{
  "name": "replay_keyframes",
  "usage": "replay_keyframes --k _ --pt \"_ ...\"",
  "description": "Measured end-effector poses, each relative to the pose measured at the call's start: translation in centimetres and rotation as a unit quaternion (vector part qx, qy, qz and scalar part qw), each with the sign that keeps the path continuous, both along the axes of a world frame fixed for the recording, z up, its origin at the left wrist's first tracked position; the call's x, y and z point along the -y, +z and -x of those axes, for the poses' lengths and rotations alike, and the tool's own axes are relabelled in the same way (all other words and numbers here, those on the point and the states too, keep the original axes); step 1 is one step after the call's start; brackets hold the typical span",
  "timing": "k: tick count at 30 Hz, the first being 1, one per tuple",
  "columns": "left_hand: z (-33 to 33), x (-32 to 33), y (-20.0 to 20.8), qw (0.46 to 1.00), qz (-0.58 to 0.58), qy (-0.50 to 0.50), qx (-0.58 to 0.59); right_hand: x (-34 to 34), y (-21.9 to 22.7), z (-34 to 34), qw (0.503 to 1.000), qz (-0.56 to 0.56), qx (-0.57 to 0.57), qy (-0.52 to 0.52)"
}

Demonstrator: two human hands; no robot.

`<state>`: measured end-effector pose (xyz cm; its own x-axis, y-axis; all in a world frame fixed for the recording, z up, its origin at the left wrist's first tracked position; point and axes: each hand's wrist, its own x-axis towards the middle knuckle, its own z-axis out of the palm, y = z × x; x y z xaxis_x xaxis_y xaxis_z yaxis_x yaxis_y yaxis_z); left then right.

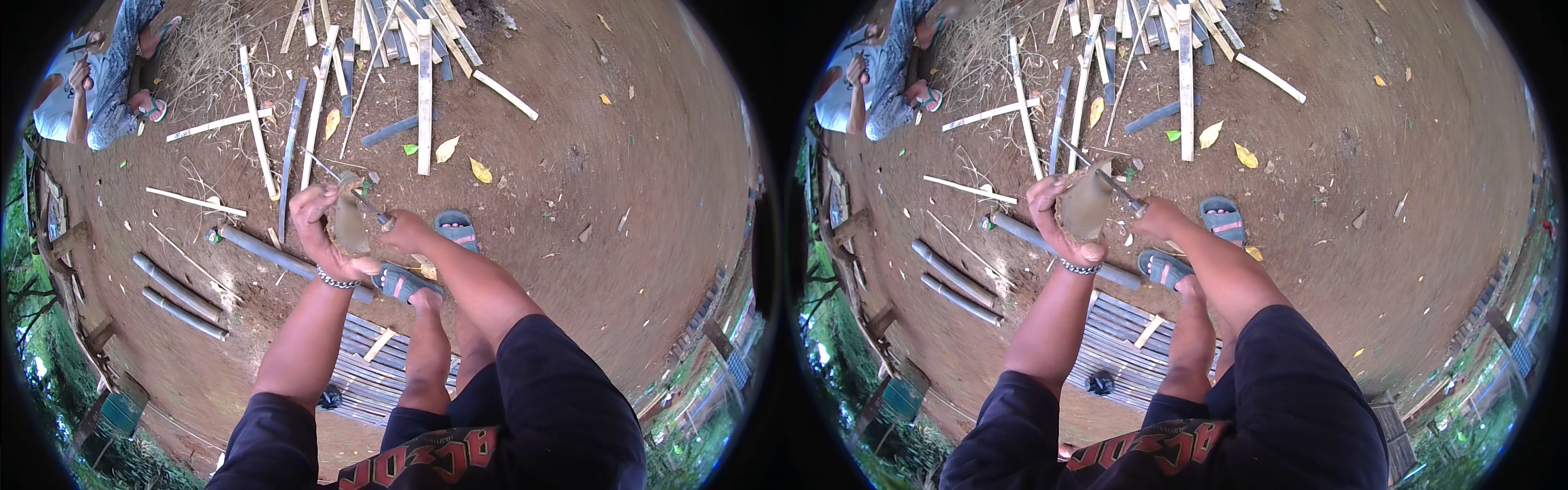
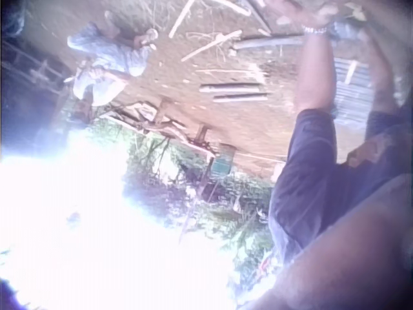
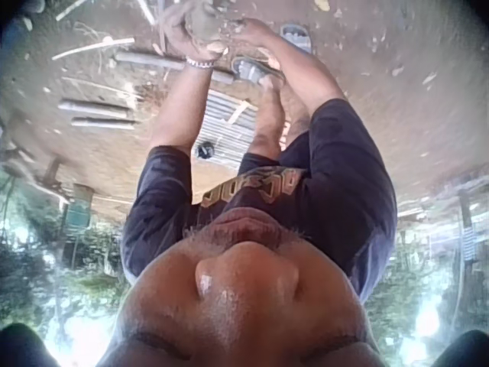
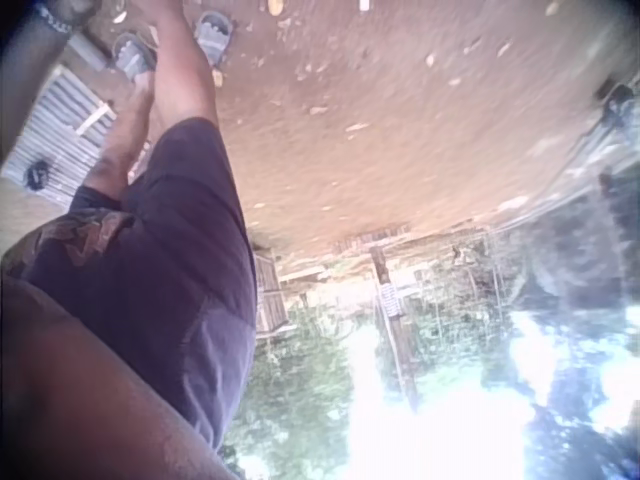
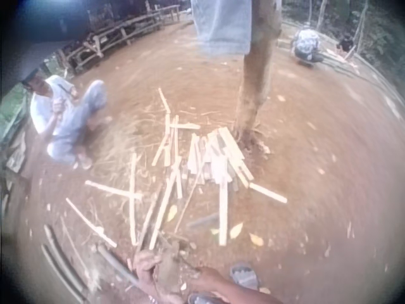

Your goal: The person sits on the ground and uses a machete and a wooden mallet to split a bamboo pole. They position the machete against the bamboo and strike the handle with the mallet to drive the blade through the material, creating flat strips. The person handles the bamboo and tools with both hands, occasionally adjusting the position of the bamboo or the blade.

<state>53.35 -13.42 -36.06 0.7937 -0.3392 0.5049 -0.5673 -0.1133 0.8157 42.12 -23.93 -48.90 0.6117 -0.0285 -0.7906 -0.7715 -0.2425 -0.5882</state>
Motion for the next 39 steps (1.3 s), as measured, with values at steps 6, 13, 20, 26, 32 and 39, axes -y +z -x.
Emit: replay_keyframes --k 6,13,20,26,32,39 --pt "0.5 2.5 -0.2 1.0 0.002 0.031 0.006 -0.6 -3.5 1.1 0.999 -0.008 0.028 -0.042" --pt "1.5 3.1 -0.2 0.995 0.025 0.097 0.008 -0.2 -5.2 3.8 0.994 -0.014 0.062 -0.086" --pt "1.8 3.6 -0.1 0.993 0.053 0.106 0.005 0.4 -5.4 4.8 0.995 0.001 0.057 -0.081" --pt "2.8 3.6 0.3 0.992 0.06 0.105 -0.021 0.2 -5.5 4.5 0.997 -0.001 0.06 -0.055" --pt "3.1 4.1 0.3 0.993 0.049 0.102 -0.019 0.2 -5.8 4.7 0.997 -0.001 0.069 -0.043" --pt "2.9 4.6 0.1 0.993 0.049 0.106 -0.015 0.3 -5.8 4.5 0.996 -0.006 0.084 -0.04"
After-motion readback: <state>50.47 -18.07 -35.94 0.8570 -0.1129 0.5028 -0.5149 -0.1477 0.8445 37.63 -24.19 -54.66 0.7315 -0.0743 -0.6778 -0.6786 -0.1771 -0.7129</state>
